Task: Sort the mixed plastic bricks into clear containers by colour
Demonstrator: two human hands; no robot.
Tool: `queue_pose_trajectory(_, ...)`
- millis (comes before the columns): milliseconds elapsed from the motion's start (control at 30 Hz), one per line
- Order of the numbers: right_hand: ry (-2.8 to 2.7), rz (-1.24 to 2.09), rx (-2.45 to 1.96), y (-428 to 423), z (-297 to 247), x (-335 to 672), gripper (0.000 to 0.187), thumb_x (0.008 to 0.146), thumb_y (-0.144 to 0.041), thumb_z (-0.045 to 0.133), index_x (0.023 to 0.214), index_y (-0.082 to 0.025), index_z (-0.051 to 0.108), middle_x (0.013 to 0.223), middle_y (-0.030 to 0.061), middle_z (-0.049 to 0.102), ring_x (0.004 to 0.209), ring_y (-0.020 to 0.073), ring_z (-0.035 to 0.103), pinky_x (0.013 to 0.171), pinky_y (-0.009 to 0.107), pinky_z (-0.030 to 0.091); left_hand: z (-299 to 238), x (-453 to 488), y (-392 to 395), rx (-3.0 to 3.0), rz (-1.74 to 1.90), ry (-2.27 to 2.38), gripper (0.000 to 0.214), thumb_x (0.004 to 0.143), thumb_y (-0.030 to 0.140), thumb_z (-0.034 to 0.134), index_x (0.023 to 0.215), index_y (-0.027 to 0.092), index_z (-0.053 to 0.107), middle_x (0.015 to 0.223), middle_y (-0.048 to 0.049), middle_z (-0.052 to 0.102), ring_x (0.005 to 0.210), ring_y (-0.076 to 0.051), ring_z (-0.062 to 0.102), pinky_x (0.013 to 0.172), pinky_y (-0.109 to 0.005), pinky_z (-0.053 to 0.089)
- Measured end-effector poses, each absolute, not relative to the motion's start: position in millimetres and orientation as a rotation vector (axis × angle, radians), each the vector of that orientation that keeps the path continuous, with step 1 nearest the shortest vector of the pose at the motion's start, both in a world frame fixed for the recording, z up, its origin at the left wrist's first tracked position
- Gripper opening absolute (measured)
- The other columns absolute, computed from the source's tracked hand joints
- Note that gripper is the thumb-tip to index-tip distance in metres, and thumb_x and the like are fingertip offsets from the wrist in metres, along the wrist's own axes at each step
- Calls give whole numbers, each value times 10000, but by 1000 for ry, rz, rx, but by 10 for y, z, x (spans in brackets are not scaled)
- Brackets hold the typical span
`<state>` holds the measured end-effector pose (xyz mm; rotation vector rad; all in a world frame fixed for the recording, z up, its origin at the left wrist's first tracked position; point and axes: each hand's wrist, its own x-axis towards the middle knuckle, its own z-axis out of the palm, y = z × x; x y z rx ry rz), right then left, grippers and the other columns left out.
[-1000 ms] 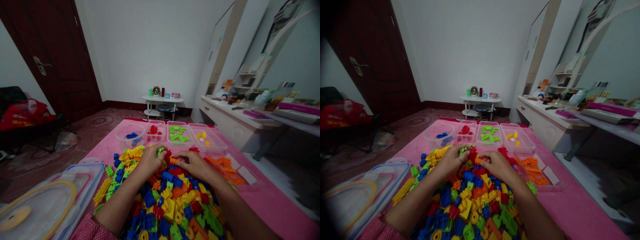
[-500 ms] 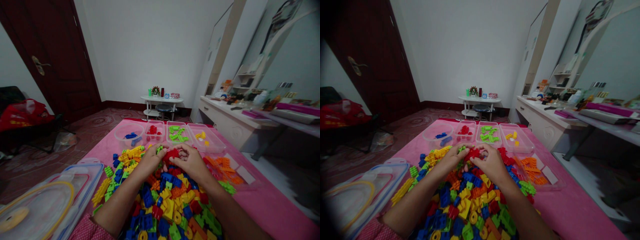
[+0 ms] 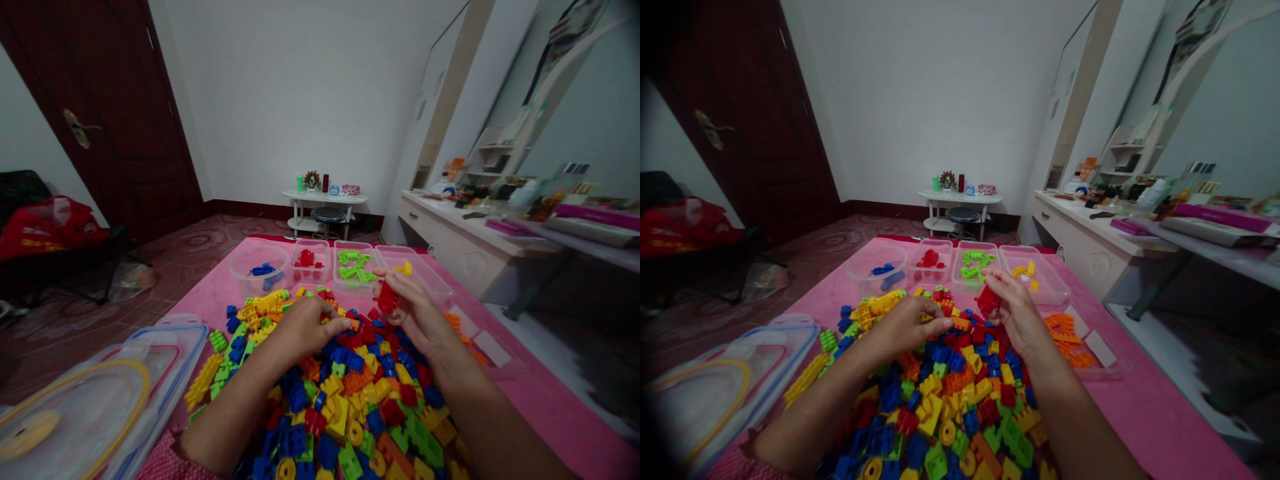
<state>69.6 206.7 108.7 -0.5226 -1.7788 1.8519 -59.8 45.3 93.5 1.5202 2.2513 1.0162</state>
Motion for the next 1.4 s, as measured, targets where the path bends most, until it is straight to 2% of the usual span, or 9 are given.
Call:
queue_pose_trajectory(133, -2407, 1158, -568, 2163, 971, 682, 289, 678, -365, 620, 915, -199, 613, 659, -8, 583, 556, 135, 506, 515, 248, 362, 829, -549, 495, 1587, 939, 2248, 247, 774, 353, 554, 867, 210, 732, 850, -43, 720, 753, -188, 623, 675, -260, 418)
queue_pose_trajectory(267, -2942, 414, -719, 2180, 838, 702, 234, 621, -266, 627, 848, -226, 669, 792, 42, 670, 749, 225, 602, 614, 288, 371, 750, -525, 515, 1610, 761, 2337, 225, 755, 277, 541, 870, 245, 732, 805, -38, 717, 723, -198, 624, 637, -266, 407)
queue_pose_trajectory(433, -3027, 148, -743, 2057, 785, 689, 239, 658, -257, 596, 884, -229, 668, 887, 83, 691, 853, 263, 621, 636, 296, 370, 750, -512, 516, 1672, 672, 2329, 160, 707, 240, 570, 771, 248, 717, 721, -19, 695, 658, -185, 605, 580, -252, 373)
queue_pose_trajectory(567, -2911, 297, -718, 2059, 835, 659, 230, 630, -286, 647, 846, -209, 654, 815, 60, 683, 785, 224, 613, 604, 266, 359, 730, -513, 531, 1615, 730, 2316, 183, 683, 205, 571, 796, 223, 713, 736, -23, 699, 669, -180, 611, 586, -247, 391)
queue_pose_trajectory(800, -2496, 1030, -428, 2123, 829, 581, 204, 702, -289, 615, 862, -163, 628, 796, 19, 666, 719, 171, 601, 637, 257, 447, 763, -547, 565, 1493, 1227, 2319, 184, 684, 142, 512, 758, 172, 678, 764, -35, 688, 742, -175, 617, 736, -272, 461)
queue_pose_trajectory(933, -2388, 1172, -366, 1995, 906, 574, 231, 704, -270, 625, 911, -167, 626, 868, 32, 672, 803, 188, 614, 702, 274, 476, 837, -518, 583, 1046, 1658, 1905, 280, 794, 332, 529, 1002, 159, 597, 874, -63, 650, 744, -172, 622, 689, -292, 505)
queue_pose_trajectory(1033, -2401, 1188, -306, 1852, 965, 574, 280, 707, -215, 612, 985, -198, 635, 930, 24, 680, 843, 189, 617, 731, 281, 480, 891, -455, 571, 728, 1694, 1486, 446, 822, 509, 490, 1127, 185, 523, 919, -72, 622, 698, -158, 627, 644, -319, 531)
queue_pose_trajectory(1300, -2150, 1477, -329, 1709, 1057, 600, 307, 701, -314, 673, 972, -179, 621, 916, 42, 677, 812, 185, 627, 709, 284, 497, 843, -493, 584, 728, 1693, 1395, 526, 807, 603, 447, 969, 125, 597, 861, -98, 645, 647, -135, 608, 573, -257, 502)
queue_pose_trajectory(1400, -1927, 1705, -435, 1733, 1107, 587, 378, 696, -405, 691, 979, -172, 599, 795, 30, 660, 629, 137, 595, 538, 230, 464, 751, -620, 622, 680, 1786, 1647, 446, 822, 526, 450, 894, 113, 604, 809, -79, 646, 631, -125, 598, 560, -225, 473)
